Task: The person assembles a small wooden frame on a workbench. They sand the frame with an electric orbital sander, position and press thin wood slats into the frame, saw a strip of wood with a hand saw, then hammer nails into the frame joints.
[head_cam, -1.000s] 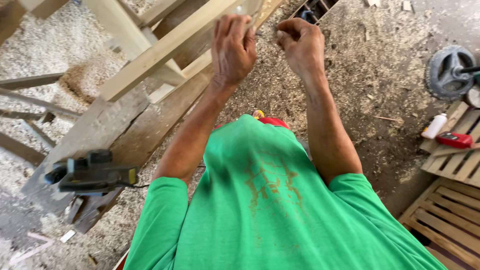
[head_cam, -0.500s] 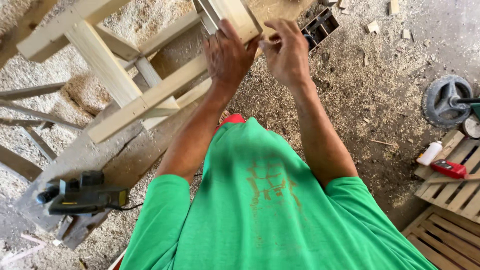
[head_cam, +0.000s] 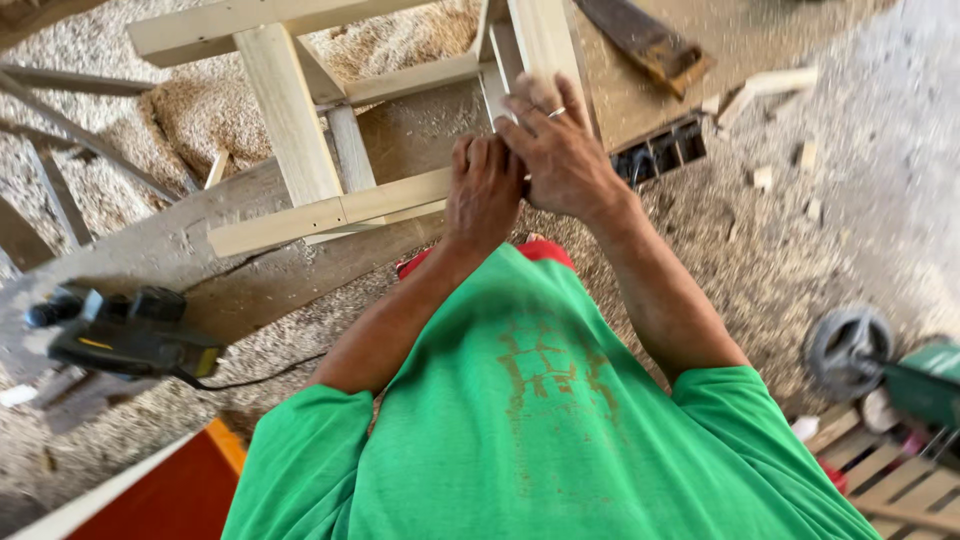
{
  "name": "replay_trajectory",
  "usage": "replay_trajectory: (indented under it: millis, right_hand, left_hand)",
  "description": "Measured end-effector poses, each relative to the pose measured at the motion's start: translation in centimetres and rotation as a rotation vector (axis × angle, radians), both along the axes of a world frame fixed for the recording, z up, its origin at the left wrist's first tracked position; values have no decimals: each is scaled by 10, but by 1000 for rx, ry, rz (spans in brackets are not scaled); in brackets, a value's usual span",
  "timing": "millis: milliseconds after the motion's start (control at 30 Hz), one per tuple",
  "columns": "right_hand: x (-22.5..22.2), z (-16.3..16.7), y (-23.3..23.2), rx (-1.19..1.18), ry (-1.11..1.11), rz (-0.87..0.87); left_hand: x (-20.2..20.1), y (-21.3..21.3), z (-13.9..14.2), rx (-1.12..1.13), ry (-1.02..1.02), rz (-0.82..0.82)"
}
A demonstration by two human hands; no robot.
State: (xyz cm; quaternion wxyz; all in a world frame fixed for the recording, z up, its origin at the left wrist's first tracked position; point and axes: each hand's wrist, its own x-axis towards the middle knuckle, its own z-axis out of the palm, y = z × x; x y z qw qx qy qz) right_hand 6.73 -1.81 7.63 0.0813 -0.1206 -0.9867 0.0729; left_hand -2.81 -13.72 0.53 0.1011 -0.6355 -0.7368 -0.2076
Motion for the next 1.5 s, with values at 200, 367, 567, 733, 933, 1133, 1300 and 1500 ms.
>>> replay_trajectory:
  millis: [200, 367, 567, 733, 933, 1133, 1300, 1500]
  right_hand:
    - [-18, -3, 3, -187, -228, 154]
    - [-25, -1, -1, -177, -311, 129]
    - [-41, 8, -45, -371, -200, 93]
    - [-72, 29, -80, -550, -191, 35]
    - [-101, 55, -55, -650, -112, -104]
    - [-75, 45, 15, -1083, 65, -313]
    - [-33, 6, 89, -1065, 98, -405]
    - [9, -61, 134, -1149, 57, -597]
  left_hand:
    - [-4, -23, -2, 37, 25, 208]
    - [7, -36, -3, 57, -29, 359]
    - [10, -67, -13, 362, -65, 635]
    - [-13, -120, -64, 385, -377, 1037]
    - [-50, -162, -145, 109, -1495, 1200]
    - [-77, -144, -132, 639, -1921, 554]
    - [-98, -84, -89, 499, -1709, 541]
    - [-76, -31, -66, 283, -1508, 656]
